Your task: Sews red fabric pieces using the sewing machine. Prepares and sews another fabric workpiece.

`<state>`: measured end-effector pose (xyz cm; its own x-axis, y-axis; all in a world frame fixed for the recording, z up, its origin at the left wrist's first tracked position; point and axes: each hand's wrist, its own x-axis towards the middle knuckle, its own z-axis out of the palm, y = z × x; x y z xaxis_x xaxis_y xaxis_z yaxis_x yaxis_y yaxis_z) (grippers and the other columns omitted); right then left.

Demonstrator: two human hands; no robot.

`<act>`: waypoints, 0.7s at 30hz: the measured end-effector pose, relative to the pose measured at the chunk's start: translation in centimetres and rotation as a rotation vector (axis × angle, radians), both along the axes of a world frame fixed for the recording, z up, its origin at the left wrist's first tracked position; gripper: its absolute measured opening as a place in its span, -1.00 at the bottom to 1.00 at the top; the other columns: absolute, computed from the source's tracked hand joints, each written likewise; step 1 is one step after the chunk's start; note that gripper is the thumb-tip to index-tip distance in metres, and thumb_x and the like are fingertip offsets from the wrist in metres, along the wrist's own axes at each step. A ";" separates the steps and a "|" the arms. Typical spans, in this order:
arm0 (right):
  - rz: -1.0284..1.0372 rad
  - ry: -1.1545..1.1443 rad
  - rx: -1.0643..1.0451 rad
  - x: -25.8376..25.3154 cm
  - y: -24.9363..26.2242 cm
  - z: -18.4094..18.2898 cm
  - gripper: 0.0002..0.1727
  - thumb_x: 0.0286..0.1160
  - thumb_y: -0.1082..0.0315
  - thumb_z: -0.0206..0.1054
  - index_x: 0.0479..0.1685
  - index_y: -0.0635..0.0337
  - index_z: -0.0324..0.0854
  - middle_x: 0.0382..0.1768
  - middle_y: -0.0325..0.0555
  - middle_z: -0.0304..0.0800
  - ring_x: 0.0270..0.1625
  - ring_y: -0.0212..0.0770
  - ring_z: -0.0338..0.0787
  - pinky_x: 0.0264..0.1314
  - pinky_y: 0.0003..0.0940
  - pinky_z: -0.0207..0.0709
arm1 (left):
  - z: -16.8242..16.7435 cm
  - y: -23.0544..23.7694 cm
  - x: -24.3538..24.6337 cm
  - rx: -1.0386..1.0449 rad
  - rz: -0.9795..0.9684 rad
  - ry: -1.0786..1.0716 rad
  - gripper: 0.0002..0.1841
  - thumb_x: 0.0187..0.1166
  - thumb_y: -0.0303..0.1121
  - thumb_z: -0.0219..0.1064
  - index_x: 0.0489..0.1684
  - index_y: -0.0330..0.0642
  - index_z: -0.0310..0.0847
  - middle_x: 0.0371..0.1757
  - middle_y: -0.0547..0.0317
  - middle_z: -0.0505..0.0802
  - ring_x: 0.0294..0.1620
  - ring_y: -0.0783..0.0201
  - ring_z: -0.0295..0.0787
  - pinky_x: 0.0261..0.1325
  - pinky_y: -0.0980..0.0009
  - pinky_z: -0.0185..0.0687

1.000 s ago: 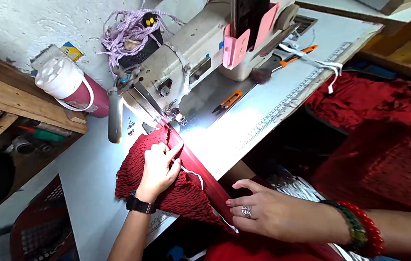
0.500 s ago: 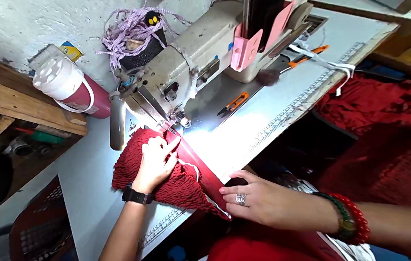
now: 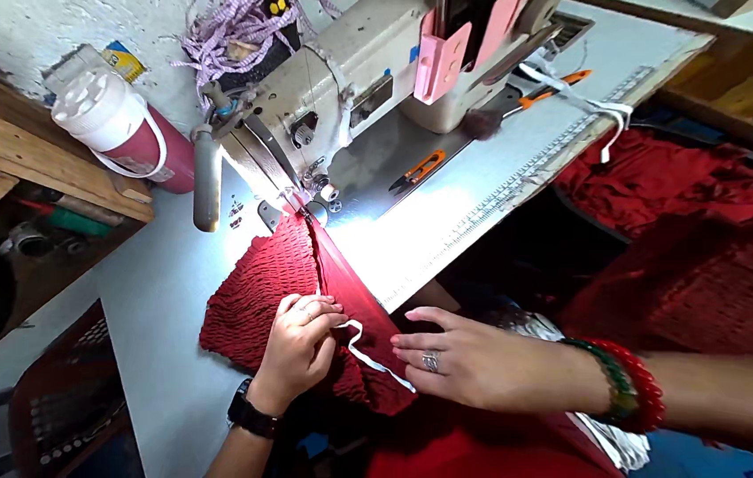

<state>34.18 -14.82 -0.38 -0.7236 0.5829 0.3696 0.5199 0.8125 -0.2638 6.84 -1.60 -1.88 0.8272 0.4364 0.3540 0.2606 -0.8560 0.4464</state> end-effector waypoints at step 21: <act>-0.225 -0.118 0.091 1.2 2.5 -0.4 -0.70 0.70 0.41 0.05 -0.12 -0.02 0.75 -0.11 -0.22 0.87 -0.03 -0.11 0.73 -0.04 -0.14 0.44 | 0.4 1.9 3.6 0.022 0.240 0.225 -0.56 0.75 0.06 0.01 0.42 0.44 0.73 -0.07 0.17 0.72 0.06 0.19 0.55 0.14 0.09 0.30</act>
